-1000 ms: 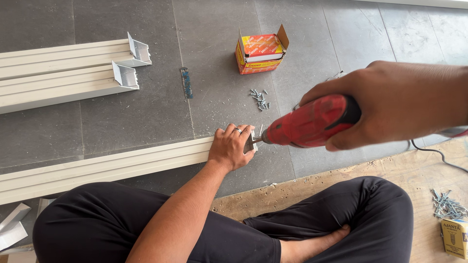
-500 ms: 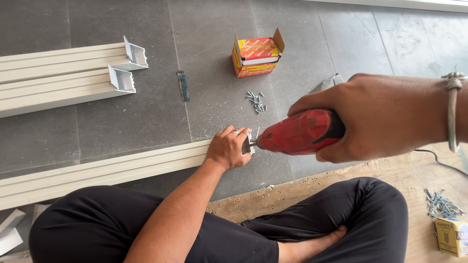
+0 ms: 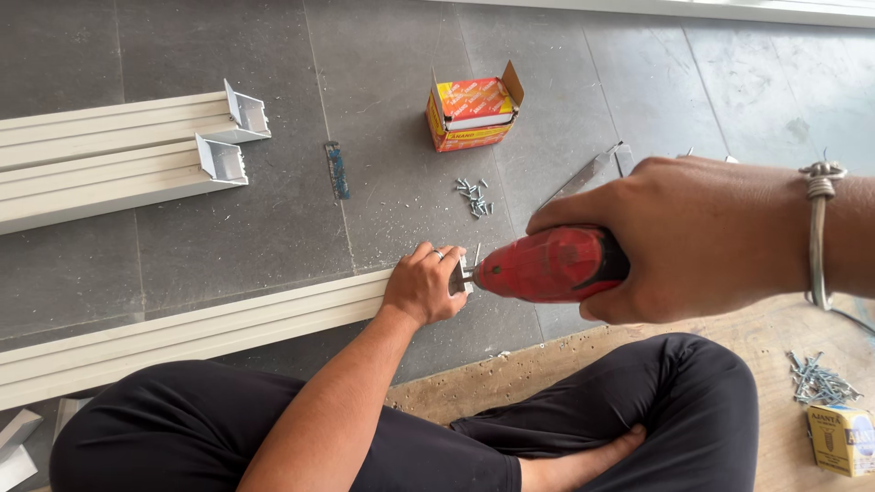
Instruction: The person sits on the floor and uses a red power drill to attach metal brackets to white plastic molding strips. They repeatedly position brackets, insert screws, and drive them in, then move the completed pieces aside.
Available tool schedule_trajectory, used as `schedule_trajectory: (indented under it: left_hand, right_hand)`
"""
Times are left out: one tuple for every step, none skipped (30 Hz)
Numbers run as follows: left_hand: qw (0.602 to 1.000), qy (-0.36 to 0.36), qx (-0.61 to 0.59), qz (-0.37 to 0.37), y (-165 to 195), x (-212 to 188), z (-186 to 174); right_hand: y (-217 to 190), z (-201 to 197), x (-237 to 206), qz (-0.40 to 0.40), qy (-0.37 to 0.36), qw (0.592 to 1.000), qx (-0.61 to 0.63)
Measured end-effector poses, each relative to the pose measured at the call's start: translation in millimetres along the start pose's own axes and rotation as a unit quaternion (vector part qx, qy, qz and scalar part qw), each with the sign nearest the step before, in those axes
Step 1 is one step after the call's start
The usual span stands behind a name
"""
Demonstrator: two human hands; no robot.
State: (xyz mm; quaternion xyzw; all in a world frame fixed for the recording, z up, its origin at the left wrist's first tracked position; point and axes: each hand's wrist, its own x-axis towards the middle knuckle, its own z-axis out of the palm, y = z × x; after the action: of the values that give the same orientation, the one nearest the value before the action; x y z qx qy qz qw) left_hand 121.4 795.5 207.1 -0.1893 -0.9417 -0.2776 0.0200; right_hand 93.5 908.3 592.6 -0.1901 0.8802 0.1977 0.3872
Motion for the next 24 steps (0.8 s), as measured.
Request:
schedule_trajectory:
  left_hand:
    - [1.0, 0.001, 0.0, 0.002, 0.5, -0.6, -0.2]
    - [1.0, 0.005, -0.001, 0.003, 1.4, -1.4, -0.2]
    - [1.0, 0.009, -0.001, 0.005, 1.8, -2.2, -0.1]
    - [1.0, 0.013, -0.002, 0.008, 2.3, -2.4, 0.2]
    - [1.0, 0.011, -0.002, 0.005, 2.3, -2.4, 0.4]
    - [1.0, 0.009, -0.002, 0.004, 2.3, -2.5, 0.6]
    - [1.0, 0.007, -0.003, 0.001, 1.9, -1.9, 0.7]
    - [1.0, 0.001, -0.003, -0.002, 1.5, -1.8, 0.8]
    - [1.0, -0.004, -0.001, -0.003, 0.6, -0.9, 0.7]
    - [1.0, -0.01, -0.001, -0.005, 0.4, -0.5, 0.9]
    - [1.0, -0.006, -0.002, -0.004, -0.1, -0.1, 0.9]
    - [1.0, -0.002, -0.003, -0.002, -0.2, 0.3, 1.0]
    - [1.0, 0.003, -0.004, -0.002, -0.1, 0.3, 1.2]
    - [1.0, 0.006, -0.002, 0.002, -0.4, 0.5, 1.1]
    - [1.0, 0.008, -0.002, 0.004, -0.1, 0.0, 1.2]
    - [1.0, 0.011, -0.002, 0.006, 0.0, -0.4, 1.2]
    - [1.0, 0.01, -0.001, 0.004, -0.1, -0.6, 1.0]
    - [1.0, 0.009, -0.002, 0.003, 0.0, -1.4, 1.0]
    - [1.0, 0.009, -0.002, 0.003, 0.2, -1.0, 1.1]
    - [1.0, 0.005, -0.002, 0.001, 0.0, -1.0, 0.9]
    - [1.0, 0.0, -0.003, -0.001, 0.3, -1.6, 1.0]
    - [1.0, -0.005, -0.004, -0.003, 0.3, -1.0, 0.9]
    - [1.0, 0.004, -0.002, 0.002, 0.5, -1.6, 0.9]
    - [1.0, 0.014, -0.001, 0.008, 0.6, -1.1, 1.0]
  right_hand:
    - [-1.1, 0.1, -0.1, 0.004, -0.01, 1.0, -0.008]
    - [-1.6, -0.9, -0.2, 0.012, -0.017, 1.0, -0.017]
    - [-2.5, -1.5, -0.2, 0.02, -0.023, 0.999, -0.026]
    - [-3.2, -1.6, -0.8, 0.021, -0.018, 0.999, -0.016]
    - [-3.8, -2.4, -1.1, 0.021, -0.013, 1.0, -0.008]
    - [-4.4, -2.6, -0.9, 0.024, -0.012, 1.0, -0.005]
    - [-4.8, -3.0, -0.9, 0.027, -0.01, 1.0, -0.002]
    - [-5.3, -3.3, -0.2, 0.032, -0.014, 0.999, -0.004]
    - [-5.2, -3.7, 0.6, 0.033, -0.015, 0.999, -0.005]
    - [-5.1, -4.1, 1.4, 0.035, -0.016, 0.999, -0.007]
    - [-4.5, -4.5, 2.3, 0.032, -0.017, 0.999, -0.006]
    - [-4.0, -4.8, 2.7, 0.029, -0.018, 0.999, -0.006]
    - [-3.2, -4.9, 3.2, 0.027, -0.012, 1.0, -0.005]
    - [-2.8, -4.8, 3.9, 0.023, -0.006, 1.0, -0.003]
    - [-2.9, -4.5, 4.2, 0.022, -0.005, 1.0, -0.003]
    - [-2.8, -4.1, 4.6, 0.021, -0.004, 1.0, -0.003]
    - [-2.7, -4.5, 4.7, 0.024, -0.006, 1.0, -0.003]
    - [-2.7, -4.2, 4.3, 0.025, -0.006, 1.0, -0.001]
    - [-2.8, -4.3, 3.8, 0.026, -0.007, 1.0, 0.002]
    - [-3.1, -4.1, 3.2, 0.024, -0.005, 1.0, 0.007]
    - [-3.4, -3.9, 2.8, 0.022, -0.007, 1.0, 0.008]
    - [-3.7, -3.8, 2.2, 0.02, -0.008, 1.0, 0.009]
    - [-4.0, -3.4, 2.0, 0.019, -0.013, 1.0, 0.005]
    - [-4.0, -3.2, 1.6, 0.02, -0.018, 1.0, 0.0]
